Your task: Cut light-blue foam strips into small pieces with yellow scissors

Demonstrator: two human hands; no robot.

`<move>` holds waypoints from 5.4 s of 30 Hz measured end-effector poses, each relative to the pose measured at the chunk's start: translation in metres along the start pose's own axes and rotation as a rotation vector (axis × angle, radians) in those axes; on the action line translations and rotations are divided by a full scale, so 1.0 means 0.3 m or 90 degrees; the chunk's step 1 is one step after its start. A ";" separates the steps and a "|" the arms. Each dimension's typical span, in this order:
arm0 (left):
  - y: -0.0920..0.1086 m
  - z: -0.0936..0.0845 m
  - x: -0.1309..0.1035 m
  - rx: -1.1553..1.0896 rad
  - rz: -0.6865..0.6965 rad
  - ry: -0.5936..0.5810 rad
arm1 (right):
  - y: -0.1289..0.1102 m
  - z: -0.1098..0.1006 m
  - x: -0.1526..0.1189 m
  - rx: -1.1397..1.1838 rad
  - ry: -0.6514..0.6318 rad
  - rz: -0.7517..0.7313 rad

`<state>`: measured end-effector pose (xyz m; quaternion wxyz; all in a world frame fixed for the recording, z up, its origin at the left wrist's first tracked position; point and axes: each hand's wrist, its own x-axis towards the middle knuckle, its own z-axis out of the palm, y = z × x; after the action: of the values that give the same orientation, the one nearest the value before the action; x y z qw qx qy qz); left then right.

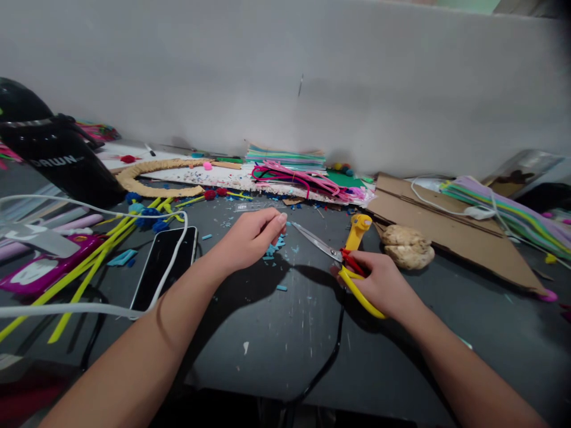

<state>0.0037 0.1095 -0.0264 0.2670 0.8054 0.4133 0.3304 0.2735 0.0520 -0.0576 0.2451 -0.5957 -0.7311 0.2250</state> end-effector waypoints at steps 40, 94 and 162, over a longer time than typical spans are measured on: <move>0.005 0.003 -0.001 -0.014 -0.007 0.008 | 0.006 -0.002 -0.003 0.037 -0.001 0.046; 0.006 0.001 -0.001 -0.006 -0.004 0.019 | 0.019 -0.002 0.001 0.028 -0.007 0.025; 0.007 0.005 -0.002 -0.039 -0.022 -0.002 | 0.022 0.006 0.005 0.045 -0.019 0.014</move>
<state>0.0056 0.1076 -0.0260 0.2978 0.7902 0.4162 0.3372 0.2770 0.0548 -0.0630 0.2529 -0.5913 -0.7195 0.2624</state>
